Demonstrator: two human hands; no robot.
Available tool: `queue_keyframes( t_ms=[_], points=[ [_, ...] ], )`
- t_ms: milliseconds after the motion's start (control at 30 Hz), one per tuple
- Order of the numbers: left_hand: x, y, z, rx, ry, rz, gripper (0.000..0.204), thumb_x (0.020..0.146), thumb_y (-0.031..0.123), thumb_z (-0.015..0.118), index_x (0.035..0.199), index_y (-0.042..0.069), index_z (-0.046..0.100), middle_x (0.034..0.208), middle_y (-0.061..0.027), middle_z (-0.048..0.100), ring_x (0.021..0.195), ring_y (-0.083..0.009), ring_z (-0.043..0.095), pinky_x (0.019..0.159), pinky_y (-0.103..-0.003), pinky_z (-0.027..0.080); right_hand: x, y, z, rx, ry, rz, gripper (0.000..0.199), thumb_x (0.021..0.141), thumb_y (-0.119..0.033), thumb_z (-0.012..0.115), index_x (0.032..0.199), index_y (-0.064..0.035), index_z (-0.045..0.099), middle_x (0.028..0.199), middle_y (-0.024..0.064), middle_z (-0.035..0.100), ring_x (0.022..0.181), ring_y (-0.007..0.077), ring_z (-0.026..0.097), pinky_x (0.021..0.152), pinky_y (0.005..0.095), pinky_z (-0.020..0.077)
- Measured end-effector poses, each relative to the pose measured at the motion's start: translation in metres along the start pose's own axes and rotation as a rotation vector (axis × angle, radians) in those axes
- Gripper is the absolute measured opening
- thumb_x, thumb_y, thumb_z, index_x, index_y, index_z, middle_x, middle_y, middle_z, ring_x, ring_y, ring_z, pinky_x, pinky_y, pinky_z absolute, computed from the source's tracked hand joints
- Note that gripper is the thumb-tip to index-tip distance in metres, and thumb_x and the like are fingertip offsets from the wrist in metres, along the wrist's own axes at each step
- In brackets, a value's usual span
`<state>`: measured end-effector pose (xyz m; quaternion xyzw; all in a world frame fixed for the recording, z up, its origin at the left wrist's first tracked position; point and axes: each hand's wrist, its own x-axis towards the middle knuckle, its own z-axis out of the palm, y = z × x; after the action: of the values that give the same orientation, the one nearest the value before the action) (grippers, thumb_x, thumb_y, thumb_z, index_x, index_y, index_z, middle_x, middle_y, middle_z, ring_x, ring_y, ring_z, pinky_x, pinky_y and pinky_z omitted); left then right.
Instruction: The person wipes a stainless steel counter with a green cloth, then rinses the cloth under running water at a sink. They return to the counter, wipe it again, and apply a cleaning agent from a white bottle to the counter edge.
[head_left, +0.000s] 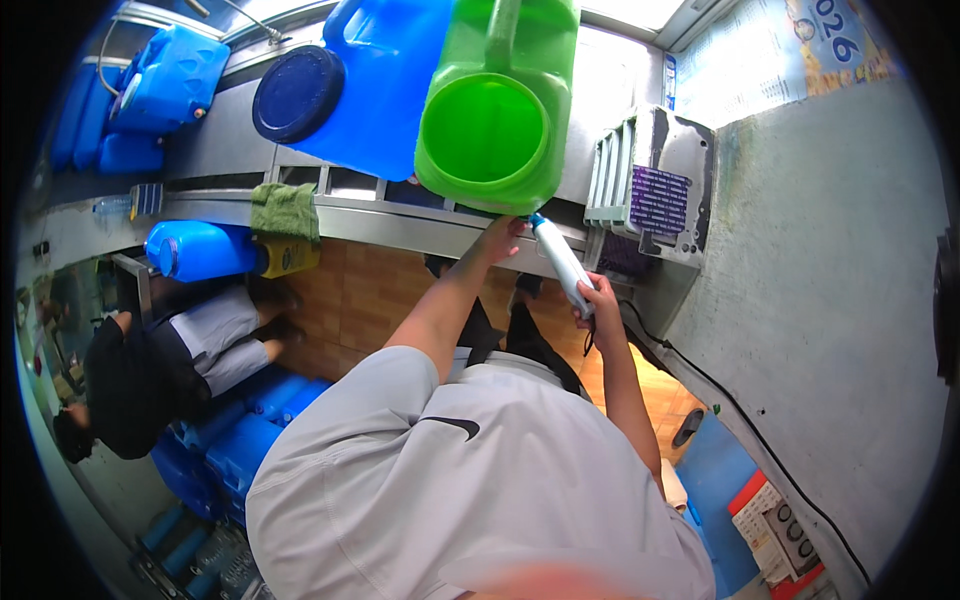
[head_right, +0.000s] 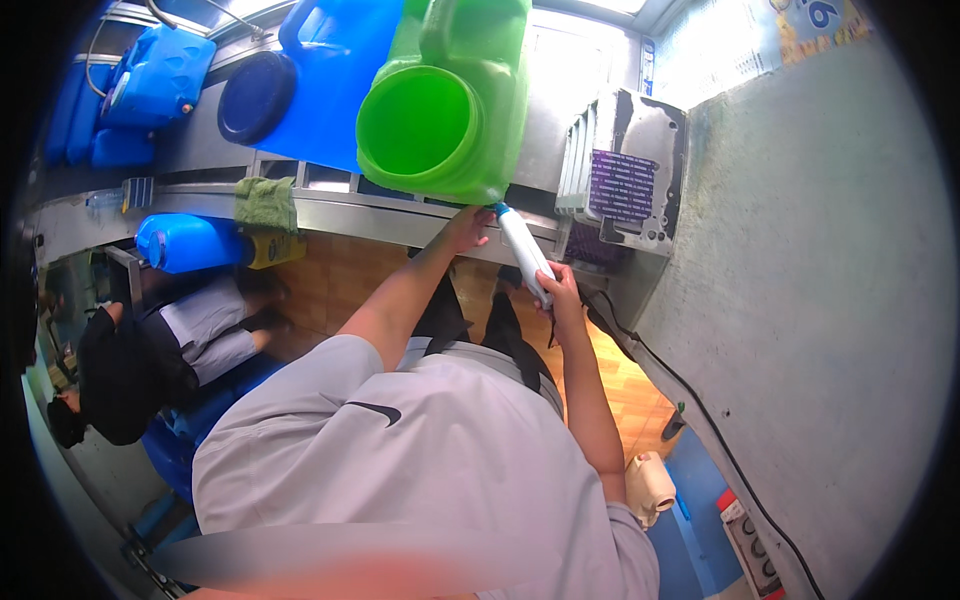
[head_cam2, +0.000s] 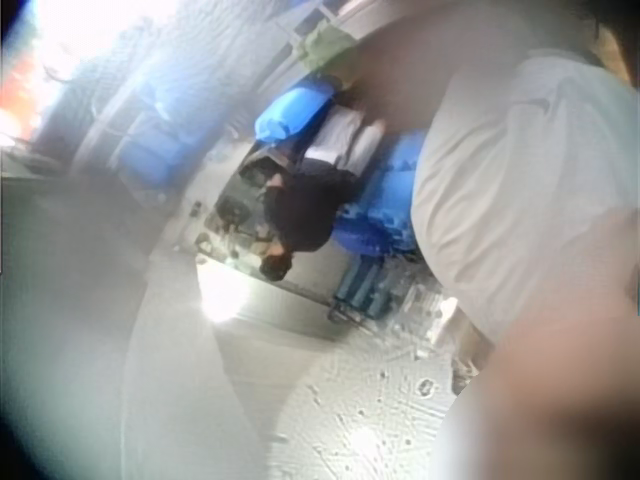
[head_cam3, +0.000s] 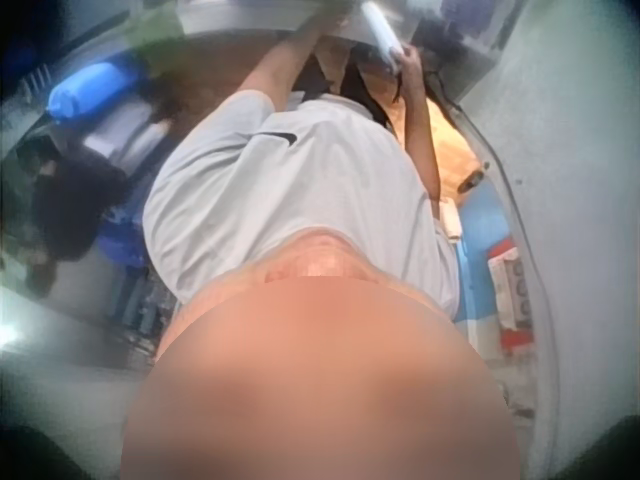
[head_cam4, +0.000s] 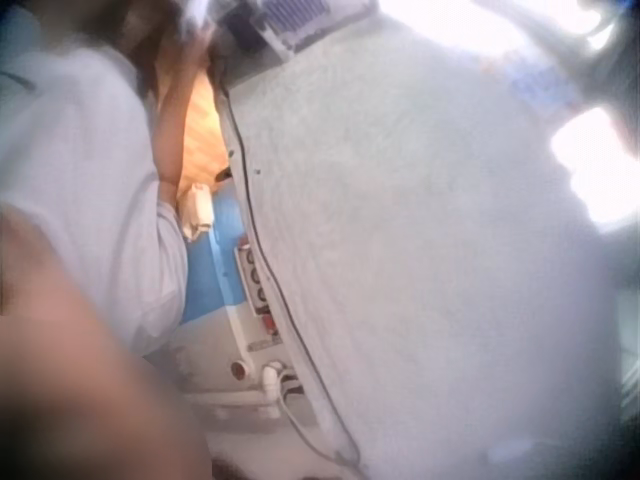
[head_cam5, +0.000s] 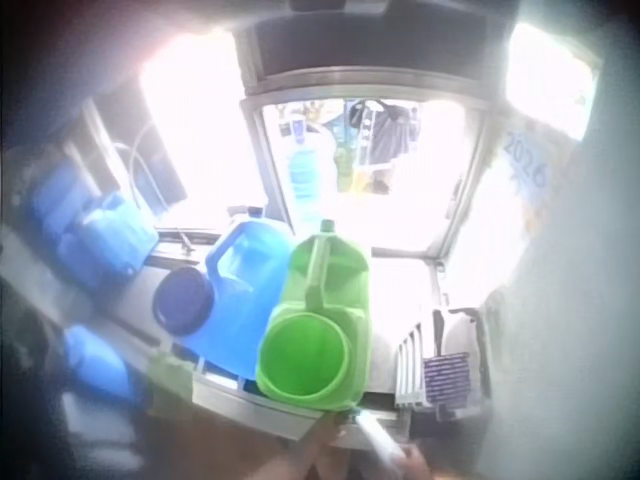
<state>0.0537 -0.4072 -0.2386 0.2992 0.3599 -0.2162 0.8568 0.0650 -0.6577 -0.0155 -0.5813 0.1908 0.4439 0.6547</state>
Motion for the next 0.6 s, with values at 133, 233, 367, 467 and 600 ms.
queue_keyframes(
  t_ms=[133, 233, 367, 467, 600],
  points=[
    [-0.004, 0.004, 0.003, 0.024, -0.023, -0.001, 0.039, 0.087, 0.054, 0.058, 0.117, 0.029, 0.058, 0.114, 0.0154, 0.060, 0.105, -0.0028, 0.049, 0.096, -0.051, 0.023, 0.001, 0.003, -0.006, 0.073, 0.042, -0.016, 0.043, 0.086, -0.027, 0.064, 0.120, -0.0109, 0.043, 0.090, 0.0085, 0.066, 0.054, 0.0076, 0.049, 0.042, 0.0184, 0.0343],
    [-0.007, 0.008, 0.005, 0.049, -0.046, -0.003, 0.042, 0.087, 0.054, 0.057, 0.121, 0.029, 0.057, 0.118, 0.0161, 0.059, 0.106, -0.0023, 0.050, 0.095, -0.051, 0.024, 0.003, 0.008, -0.010, 0.042, 0.061, -0.010, 0.040, 0.087, -0.027, 0.064, 0.119, -0.0113, 0.045, 0.089, 0.0082, 0.065, 0.054, 0.0068, 0.049, 0.042, 0.0183, 0.0340],
    [-0.010, 0.011, 0.006, 0.036, -0.089, -0.006, 0.037, 0.088, 0.053, 0.057, 0.118, 0.031, 0.058, 0.117, 0.0150, 0.060, 0.107, -0.0035, 0.051, 0.093, -0.050, 0.025, 0.007, 0.012, -0.012, 0.063, 0.065, 0.008, 0.041, 0.087, -0.027, 0.064, 0.120, -0.0114, 0.045, 0.088, 0.0081, 0.065, 0.054, 0.0066, 0.049, 0.042, 0.0184, 0.0338],
    [-0.010, 0.011, 0.006, 0.029, -0.048, -0.027, 0.031, 0.088, 0.052, 0.056, 0.112, 0.033, 0.059, 0.114, 0.0133, 0.061, 0.108, -0.0052, 0.052, 0.091, -0.050, 0.026, 0.008, 0.012, -0.011, 0.068, 0.049, -0.005, 0.041, 0.087, -0.027, 0.064, 0.120, -0.0110, 0.044, 0.087, 0.0077, 0.064, 0.054, 0.0070, 0.049, 0.043, 0.0186, 0.0337],
    [-0.010, 0.011, 0.006, 0.017, -0.044, -0.002, 0.025, 0.090, 0.050, 0.054, 0.107, 0.033, 0.058, 0.111, 0.0115, 0.062, 0.110, -0.0068, 0.052, 0.092, -0.051, 0.027, 0.009, 0.011, -0.008, 0.095, 0.053, -0.004, 0.042, 0.087, -0.027, 0.063, 0.121, -0.0101, 0.044, 0.087, 0.0083, 0.064, 0.054, 0.0073, 0.049, 0.042, 0.0191, 0.0340]
  ],
)
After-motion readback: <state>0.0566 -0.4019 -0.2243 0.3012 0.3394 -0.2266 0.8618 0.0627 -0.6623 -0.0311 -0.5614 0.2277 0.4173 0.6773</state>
